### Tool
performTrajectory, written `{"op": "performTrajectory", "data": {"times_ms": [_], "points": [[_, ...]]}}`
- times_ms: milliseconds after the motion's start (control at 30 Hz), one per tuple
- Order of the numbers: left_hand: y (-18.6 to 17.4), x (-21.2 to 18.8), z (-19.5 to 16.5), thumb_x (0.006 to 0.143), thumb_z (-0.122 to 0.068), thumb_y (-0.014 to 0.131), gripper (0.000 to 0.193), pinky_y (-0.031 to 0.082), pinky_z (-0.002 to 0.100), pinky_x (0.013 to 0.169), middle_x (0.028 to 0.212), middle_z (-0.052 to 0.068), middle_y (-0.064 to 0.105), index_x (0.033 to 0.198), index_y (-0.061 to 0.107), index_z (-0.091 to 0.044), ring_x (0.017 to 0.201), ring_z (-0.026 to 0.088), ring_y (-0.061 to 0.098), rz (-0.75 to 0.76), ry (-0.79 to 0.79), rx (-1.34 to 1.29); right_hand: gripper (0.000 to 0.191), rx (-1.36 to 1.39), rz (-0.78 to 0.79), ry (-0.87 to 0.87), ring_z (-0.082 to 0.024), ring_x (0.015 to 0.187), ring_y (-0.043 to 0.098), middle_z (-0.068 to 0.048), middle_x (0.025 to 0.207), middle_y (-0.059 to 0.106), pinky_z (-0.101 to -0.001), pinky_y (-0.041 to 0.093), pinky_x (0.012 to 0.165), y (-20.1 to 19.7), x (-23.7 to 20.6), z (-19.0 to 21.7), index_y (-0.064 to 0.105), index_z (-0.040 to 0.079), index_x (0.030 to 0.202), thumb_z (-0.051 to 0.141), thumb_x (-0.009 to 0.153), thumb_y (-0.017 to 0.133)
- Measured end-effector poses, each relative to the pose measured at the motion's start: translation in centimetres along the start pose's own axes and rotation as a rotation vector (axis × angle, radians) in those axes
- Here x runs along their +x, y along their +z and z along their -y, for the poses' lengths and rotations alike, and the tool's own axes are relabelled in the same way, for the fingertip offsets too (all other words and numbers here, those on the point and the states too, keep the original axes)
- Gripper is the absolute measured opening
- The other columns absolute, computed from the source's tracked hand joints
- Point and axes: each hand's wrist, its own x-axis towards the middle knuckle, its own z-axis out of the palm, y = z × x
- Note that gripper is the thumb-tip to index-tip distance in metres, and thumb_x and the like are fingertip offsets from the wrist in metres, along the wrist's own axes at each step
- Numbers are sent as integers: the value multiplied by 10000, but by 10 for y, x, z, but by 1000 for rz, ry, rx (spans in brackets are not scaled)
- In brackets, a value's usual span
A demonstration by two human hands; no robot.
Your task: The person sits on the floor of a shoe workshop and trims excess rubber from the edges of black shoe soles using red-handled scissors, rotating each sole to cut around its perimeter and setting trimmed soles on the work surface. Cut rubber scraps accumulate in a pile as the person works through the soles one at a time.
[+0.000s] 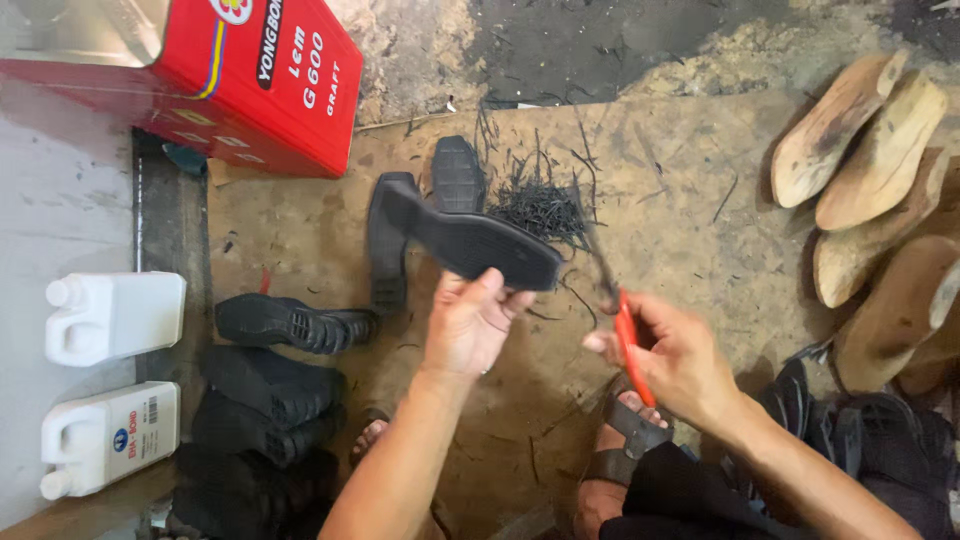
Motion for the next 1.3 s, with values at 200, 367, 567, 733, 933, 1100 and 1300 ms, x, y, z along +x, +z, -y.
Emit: {"op": "performTrajectory", "data": {"times_ms": [200,367,567,733,933,1100,1300], "points": [[7,-1,-7,1086,-22,574,208,601,402,994,1253,127,718,1268,661,-70,1138,252,714,17,82,14,512,-318,-164,-589,-301,627,568,-102,729,572,-383,469,581,0,-2,10,605,11,931,440,766,831],[18,-6,-1,1059,-24,574,241,593,392,987,1258,110,715,1275,653,-98,1139,241,708,1,40,-11,526,-380,-183,-406,-305,560,585,-100,659,572,-415,470,553,7,-1,16,604,42,837,506,722,824],[16,-7,5,1061,-28,573,252,589,390,986,1253,106,714,1290,651,-98,1130,237,705,-18,14,-26,521,-361,-182,-415,-313,565,566,-108,647,555,-411,456,551,7,-2,14,607,34,846,497,741,823],[11,-7,5,1076,-35,573,234,592,396,991,1251,107,715,1289,653,-91,1135,241,708,13,34,4,490,-292,-137,-367,-289,538,552,-110,640,545,-394,450,530,5,-5,13,632,26,891,455,751,825],[13,-9,12,1062,-20,577,255,596,388,972,1255,106,710,1296,646,-98,1125,238,709,-17,20,-51,483,-206,-127,-366,-249,499,548,-103,631,571,-375,453,490,6,-6,13,670,19,971,416,744,827],[9,-3,-5,1034,-12,582,287,613,385,922,1255,122,709,1306,638,-84,1106,254,721,25,46,48,486,-302,-92,-338,-271,499,509,-118,601,534,-392,438,499,-3,-8,12,644,15,832,429,727,877],[5,0,-28,1051,12,577,275,630,390,887,1216,160,720,1319,630,-16,1063,250,728,89,28,223,515,-345,-72,-419,-268,508,538,-99,593,538,-402,443,495,-9,-8,18,679,16,933,426,687,869]]}}
